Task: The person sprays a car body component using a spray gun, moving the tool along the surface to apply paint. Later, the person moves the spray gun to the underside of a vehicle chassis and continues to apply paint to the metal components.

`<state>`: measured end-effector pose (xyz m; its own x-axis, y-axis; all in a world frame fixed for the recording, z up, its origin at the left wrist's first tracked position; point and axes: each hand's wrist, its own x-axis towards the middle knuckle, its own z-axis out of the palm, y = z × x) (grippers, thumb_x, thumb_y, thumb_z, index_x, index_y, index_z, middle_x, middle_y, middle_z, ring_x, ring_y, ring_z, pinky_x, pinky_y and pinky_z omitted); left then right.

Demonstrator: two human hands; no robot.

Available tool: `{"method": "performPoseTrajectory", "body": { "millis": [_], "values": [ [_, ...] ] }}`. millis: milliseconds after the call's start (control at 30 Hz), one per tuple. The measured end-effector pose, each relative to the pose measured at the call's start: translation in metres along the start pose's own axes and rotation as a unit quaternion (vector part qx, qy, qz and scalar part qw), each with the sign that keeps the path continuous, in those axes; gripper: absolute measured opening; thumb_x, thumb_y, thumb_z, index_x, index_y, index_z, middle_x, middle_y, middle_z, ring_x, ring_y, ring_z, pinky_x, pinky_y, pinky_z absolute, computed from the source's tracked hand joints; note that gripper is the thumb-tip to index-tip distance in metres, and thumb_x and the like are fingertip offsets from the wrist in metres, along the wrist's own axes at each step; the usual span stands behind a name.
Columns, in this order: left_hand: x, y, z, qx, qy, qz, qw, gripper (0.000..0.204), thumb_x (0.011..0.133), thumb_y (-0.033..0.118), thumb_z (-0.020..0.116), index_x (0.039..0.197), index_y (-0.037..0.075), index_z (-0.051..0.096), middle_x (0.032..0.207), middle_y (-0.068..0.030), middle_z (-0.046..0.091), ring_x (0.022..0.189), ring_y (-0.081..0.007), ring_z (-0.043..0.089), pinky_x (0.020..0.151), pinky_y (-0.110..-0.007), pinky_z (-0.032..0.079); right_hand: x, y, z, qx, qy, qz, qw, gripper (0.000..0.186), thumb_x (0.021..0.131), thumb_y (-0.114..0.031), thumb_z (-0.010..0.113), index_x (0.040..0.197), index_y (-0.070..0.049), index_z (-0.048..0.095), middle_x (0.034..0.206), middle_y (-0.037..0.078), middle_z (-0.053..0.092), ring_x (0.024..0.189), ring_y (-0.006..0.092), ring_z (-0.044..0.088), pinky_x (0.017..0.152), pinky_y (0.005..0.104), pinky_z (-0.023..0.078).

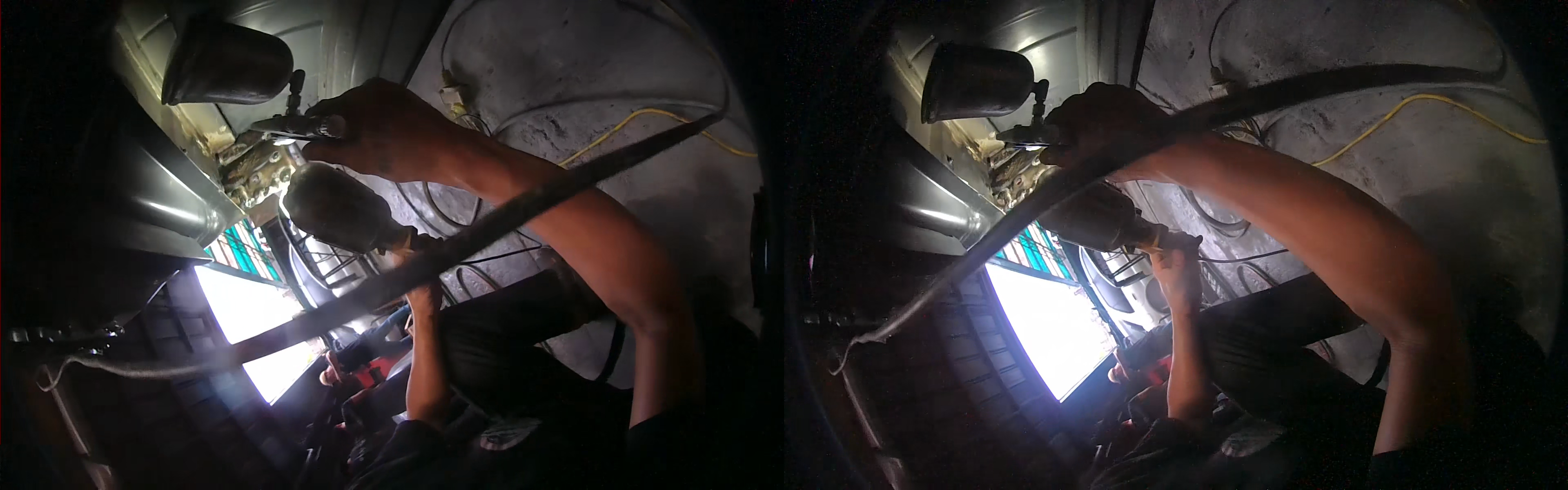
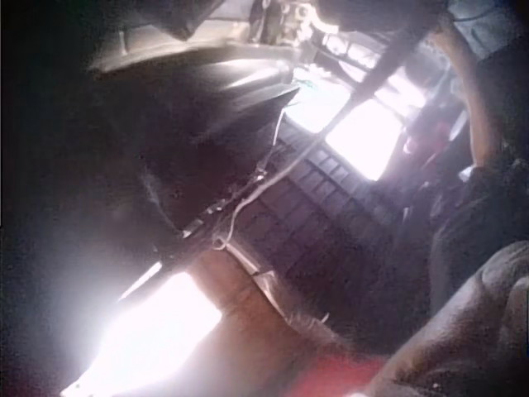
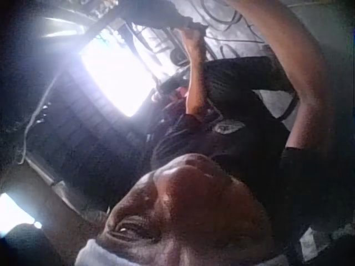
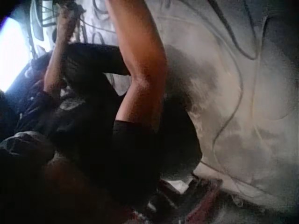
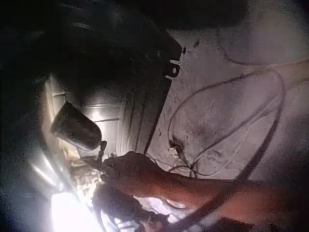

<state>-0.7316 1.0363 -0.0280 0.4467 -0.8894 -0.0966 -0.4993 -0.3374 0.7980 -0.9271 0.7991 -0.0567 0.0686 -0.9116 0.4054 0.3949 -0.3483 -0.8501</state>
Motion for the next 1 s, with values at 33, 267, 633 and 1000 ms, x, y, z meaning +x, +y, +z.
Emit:
{"method": "performPoseTrajectory", "body": {
  "millis": [33,267,633,1000],
  "values": [
    [0.0,0.003,0.008,-0.011,0.011,-0.012,1.0,0.067,0.084,0.03,0.081,0.133,0.003,0.044,0.1,-0.0058,0.059,0.087,-0.0159,0.057,0.082,-0.032,0.049,0.003,-0.005,-0.006,0.0,0.003,0.001,1.0,0.029,0.09,-0.035,0.069,0.102,-0.008,0.072,0.079,0.017,0.069,0.076,0.034,0.068,0.071,0.0437,0.054],
    [-0.003,0.008,-0.003,0.024,0.025,-0.023,0.999,0.064,0.083,0.031,0.08,0.129,0.004,0.044,0.098,-0.007,0.06,0.083,-0.0173,0.057,0.089,-0.041,0.049,0.011,0.017,0.02,0.04,0.068,-0.055,0.995,0.031,0.092,-0.036,0.066,0.103,-0.007,0.07,0.082,0.016,0.07,0.079,0.0352,0.069,0.074,0.0446,0.054],
    [0.005,0.007,0.018,-0.01,-0.007,-0.064,0.998,0.066,0.077,0.039,0.085,0.12,0.006,0.048,0.097,-0.0055,0.058,0.084,-0.0171,0.057,0.092,-0.042,0.048,0.026,0.025,0.005,0.074,-0.002,-0.011,0.997,0.042,0.088,-0.046,0.068,0.091,-0.004,0.072,0.081,0.02,0.069,0.081,0.0384,0.068,0.077,0.0468,0.053],
    [-0.002,0.008,0.011,-0.004,0.022,-0.065,0.998,0.066,0.078,0.041,0.085,0.119,0.003,0.049,0.099,-0.0082,0.062,0.085,-0.0185,0.059,0.094,-0.044,0.049,0.043,0.023,0.022,0.076,0.038,-0.036,0.996,0.04,0.088,-0.042,0.071,0.09,-0.003,0.071,0.079,0.018,0.069,0.078,0.0373,0.069,0.074,0.0468,0.052]
  ]
}}
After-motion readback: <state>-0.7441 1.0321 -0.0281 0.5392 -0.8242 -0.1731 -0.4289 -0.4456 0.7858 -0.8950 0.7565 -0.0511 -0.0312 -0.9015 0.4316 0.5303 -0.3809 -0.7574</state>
